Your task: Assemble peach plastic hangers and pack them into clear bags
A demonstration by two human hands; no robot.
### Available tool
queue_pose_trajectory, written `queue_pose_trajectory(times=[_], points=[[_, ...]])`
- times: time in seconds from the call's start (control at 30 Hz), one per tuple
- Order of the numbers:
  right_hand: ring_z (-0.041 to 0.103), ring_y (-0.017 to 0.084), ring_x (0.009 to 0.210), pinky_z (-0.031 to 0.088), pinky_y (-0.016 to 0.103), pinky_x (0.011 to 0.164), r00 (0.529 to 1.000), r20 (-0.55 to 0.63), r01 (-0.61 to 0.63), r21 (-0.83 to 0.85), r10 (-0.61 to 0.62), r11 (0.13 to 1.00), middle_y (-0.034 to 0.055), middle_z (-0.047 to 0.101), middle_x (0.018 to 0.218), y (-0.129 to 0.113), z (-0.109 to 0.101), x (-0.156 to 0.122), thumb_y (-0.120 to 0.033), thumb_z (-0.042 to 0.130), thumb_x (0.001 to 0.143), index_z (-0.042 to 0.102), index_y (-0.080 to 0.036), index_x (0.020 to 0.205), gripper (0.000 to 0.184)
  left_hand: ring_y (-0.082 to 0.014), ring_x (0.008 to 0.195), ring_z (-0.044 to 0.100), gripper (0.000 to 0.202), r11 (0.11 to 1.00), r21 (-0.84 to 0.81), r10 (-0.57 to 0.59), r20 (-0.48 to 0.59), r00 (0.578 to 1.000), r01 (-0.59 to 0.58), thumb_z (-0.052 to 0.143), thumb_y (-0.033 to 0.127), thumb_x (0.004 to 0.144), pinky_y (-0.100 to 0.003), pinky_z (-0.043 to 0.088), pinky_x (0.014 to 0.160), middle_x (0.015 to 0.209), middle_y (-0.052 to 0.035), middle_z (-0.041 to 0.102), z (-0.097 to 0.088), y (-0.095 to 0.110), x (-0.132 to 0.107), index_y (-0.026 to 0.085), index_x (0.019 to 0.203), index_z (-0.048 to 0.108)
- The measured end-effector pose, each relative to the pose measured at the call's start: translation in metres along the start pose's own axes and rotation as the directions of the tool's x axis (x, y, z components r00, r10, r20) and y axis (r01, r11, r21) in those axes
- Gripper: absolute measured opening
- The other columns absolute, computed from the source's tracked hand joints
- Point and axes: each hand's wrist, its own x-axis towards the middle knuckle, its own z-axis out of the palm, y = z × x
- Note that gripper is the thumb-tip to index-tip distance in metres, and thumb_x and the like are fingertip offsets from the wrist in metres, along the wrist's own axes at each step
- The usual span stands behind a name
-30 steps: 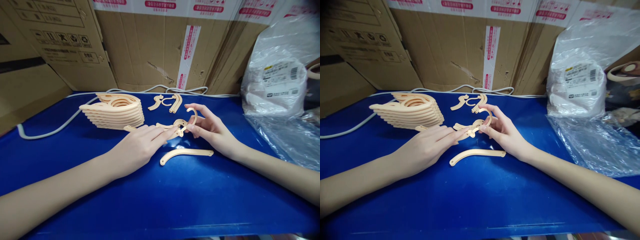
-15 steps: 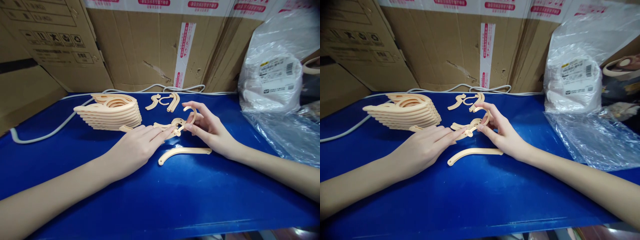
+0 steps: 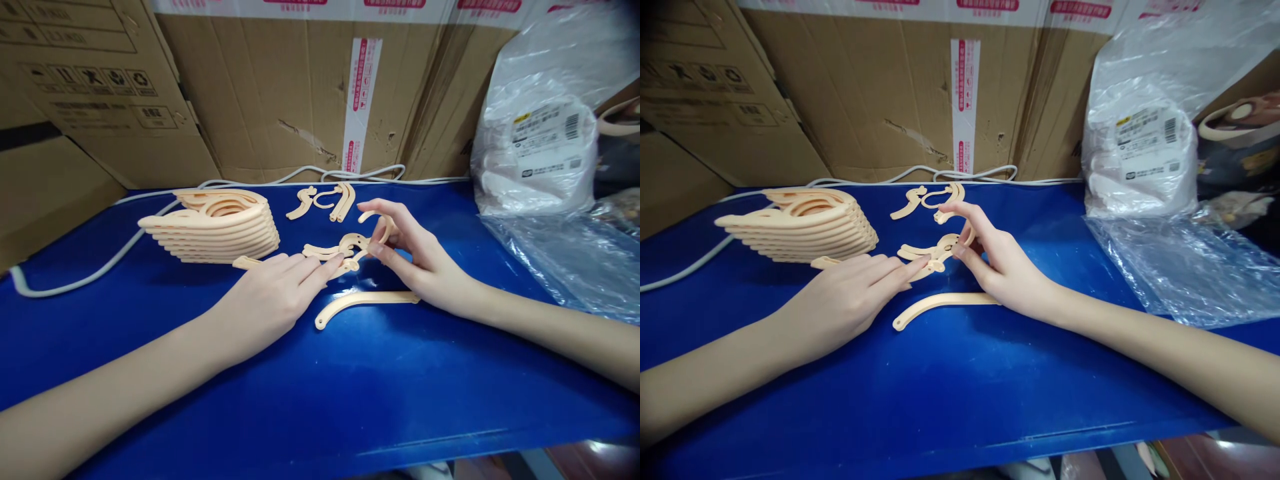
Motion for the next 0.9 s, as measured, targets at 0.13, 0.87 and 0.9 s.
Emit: queue_pose_trajectory(times=[0.13, 0.87, 0.9], points=[[0.052, 0.02, 0.083, 0.048, 0.038, 0.08, 1.0, 0.008, 0.007, -0.015, -0.007, 1.0, 0.0013, 0.049, 0.09, -0.0023, -0.0008, 0.0, -0.028, 0.047, 0.101, 0.039, -0.03, 0.141, 0.04, -0.0192, 0.074, 0.065, 0.039, 1.0, 0.008, 0.015, 0.0, 1.0, -0.015, 0.031, 0.01, 0.103, -0.03, 0.049, 0.066, 0.089, -0.0099, 0.071, 0.0005, -0.001, -0.0002, 0.006, 0.131, 0.059], [0.053, 0.014, 0.079, 0.046, 0.03, 0.073, 0.991, 0.07, -0.128, 0.228, 0.115, 0.965, -0.0019, 0.049, 0.086, -0.006, 0.0022, 0.0024, -0.007, 0.043, 0.091, 0.042, -0.025, 0.136, 0.048, -0.0215, 0.079, 0.068, 0.037, 0.998, -0.057, -0.011, 0.034, 0.999, 0.013, 0.034, 0.014, 0.104, -0.031, 0.051, 0.07, 0.085, -0.0096, 0.07, -0.0011, 0.001, 0.0016, 0.008, 0.128, 0.062], [0.053, 0.014, 0.079, 0.046, 0.031, 0.074, 0.99, 0.069, -0.132, 0.23, 0.119, 0.964, -0.002, 0.049, 0.086, -0.0057, 0.0023, 0.0024, -0.007, 0.043, 0.091, 0.043, -0.025, 0.136, 0.048, -0.0211, 0.079, 0.068, 0.038, 0.998, -0.057, -0.006, 0.033, 0.999, 0.008, 0.033, 0.013, 0.104, -0.031, 0.05, 0.069, 0.085, -0.0093, 0.07, -0.0015, 0.0009, 0.0019, 0.009, 0.128, 0.062]])
